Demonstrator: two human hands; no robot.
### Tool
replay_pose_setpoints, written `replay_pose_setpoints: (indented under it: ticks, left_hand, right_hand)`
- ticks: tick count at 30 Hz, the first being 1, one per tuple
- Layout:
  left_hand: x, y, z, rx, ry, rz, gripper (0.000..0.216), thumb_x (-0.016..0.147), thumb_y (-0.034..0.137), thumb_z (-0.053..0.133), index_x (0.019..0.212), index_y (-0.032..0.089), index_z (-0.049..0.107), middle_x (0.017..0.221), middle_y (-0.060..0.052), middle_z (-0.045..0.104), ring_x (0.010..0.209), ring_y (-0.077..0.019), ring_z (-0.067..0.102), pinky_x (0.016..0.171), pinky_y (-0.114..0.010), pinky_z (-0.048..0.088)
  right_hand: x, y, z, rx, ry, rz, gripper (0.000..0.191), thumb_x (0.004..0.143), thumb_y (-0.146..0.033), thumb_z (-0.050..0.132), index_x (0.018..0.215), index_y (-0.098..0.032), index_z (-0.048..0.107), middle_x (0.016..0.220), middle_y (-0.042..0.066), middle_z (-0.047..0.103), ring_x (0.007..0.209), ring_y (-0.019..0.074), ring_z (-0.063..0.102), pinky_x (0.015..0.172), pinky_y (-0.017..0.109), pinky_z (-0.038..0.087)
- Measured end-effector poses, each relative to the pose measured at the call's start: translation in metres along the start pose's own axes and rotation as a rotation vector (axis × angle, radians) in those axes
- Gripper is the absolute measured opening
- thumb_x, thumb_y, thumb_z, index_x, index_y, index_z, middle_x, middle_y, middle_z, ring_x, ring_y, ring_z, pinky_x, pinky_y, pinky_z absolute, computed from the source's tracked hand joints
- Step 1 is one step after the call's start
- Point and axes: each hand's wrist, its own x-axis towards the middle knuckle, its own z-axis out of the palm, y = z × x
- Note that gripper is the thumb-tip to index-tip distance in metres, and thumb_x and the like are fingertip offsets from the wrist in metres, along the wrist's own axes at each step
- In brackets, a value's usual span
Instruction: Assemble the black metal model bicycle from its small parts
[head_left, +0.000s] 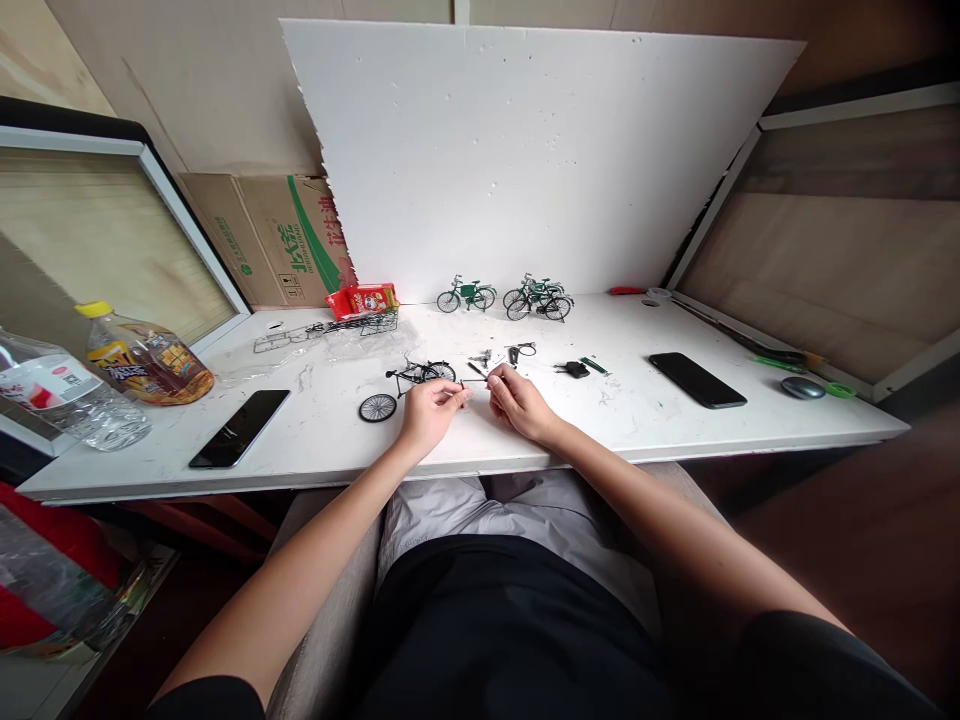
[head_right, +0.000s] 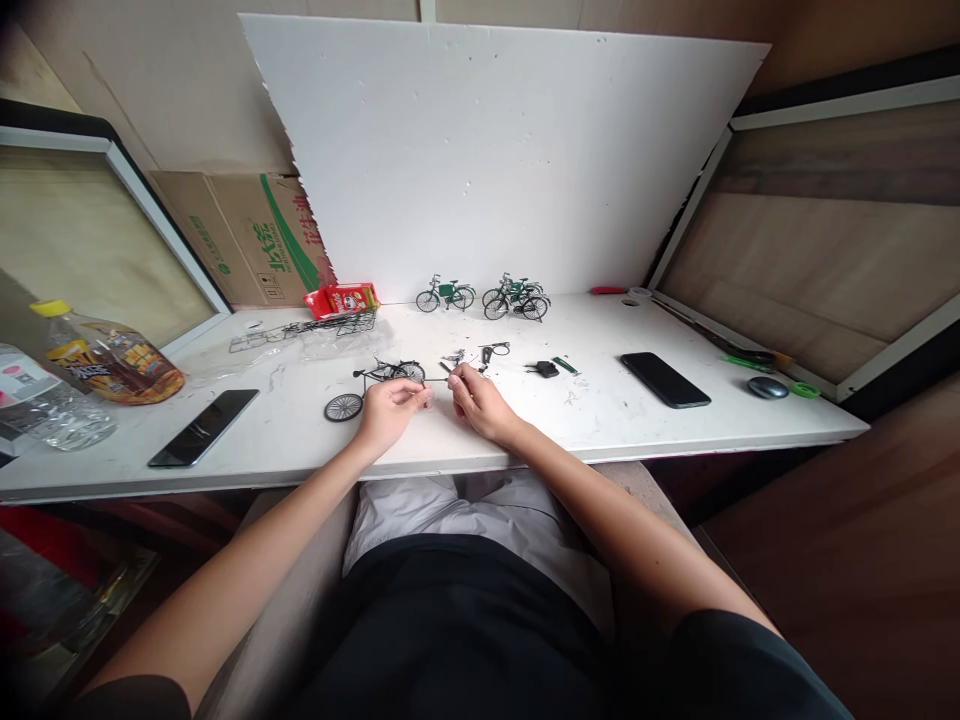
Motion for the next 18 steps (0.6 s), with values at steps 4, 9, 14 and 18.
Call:
replay_pose_setpoints:
  ticks: [4,9,14,18]
  left_hand:
    - [-0.0004,-0.001,-0.001,0.05,-0.023,0.04,0.025,0.084,0.042,0.081,0.082,0.017,0.076,0.081,-0.009,0.079,0.072,-0.0216,0.076,0.071,-0.031,0.06]
    - [-0.0012,-0.0018,-0.0007,0.095,-0.035,0.058,0.022,0.086,0.04,0.079,0.083,0.018,0.077,0.08,-0.009,0.079,0.073,-0.0216,0.076,0.072,-0.032,0.061]
    - [-0.0018,0.0017,0.0005,0.082,-0.029,0.05,0.023,0.085,0.041,0.081,0.083,0.018,0.077,0.079,-0.008,0.079,0.071,-0.0217,0.075,0.07,-0.032,0.06]
    - [-0.0015,0.0016,0.0,0.068,-0.029,0.038,0.022,0.085,0.04,0.081,0.083,0.018,0.077,0.079,-0.008,0.079,0.071,-0.0219,0.075,0.07,-0.032,0.06]
  right_hand:
    - [0.0016,0.0027,-0.0011,-0.02,-0.017,0.016,0.051,0.109,-0.067,0.037,0.081,-0.026,0.047,0.059,-0.003,0.054,0.055,0.0158,0.05,0.059,0.03,0.042]
    - [0.0021,0.0059,-0.0016,0.013,-0.03,0.09,0.059,0.107,-0.071,0.036,0.071,-0.026,0.044,0.053,-0.002,0.05,0.05,0.016,0.047,0.055,0.031,0.041]
    - [0.0013,0.0027,-0.0025,0.014,-0.01,0.045,0.047,0.108,-0.066,0.04,0.088,-0.025,0.051,0.063,-0.002,0.054,0.058,0.0172,0.05,0.06,0.031,0.043]
    - [0.0019,0.0015,-0.0027,-0.057,0.026,-0.033,0.038,0.108,-0.06,0.045,0.094,-0.025,0.05,0.074,-0.001,0.057,0.067,0.0181,0.051,0.068,0.032,0.044]
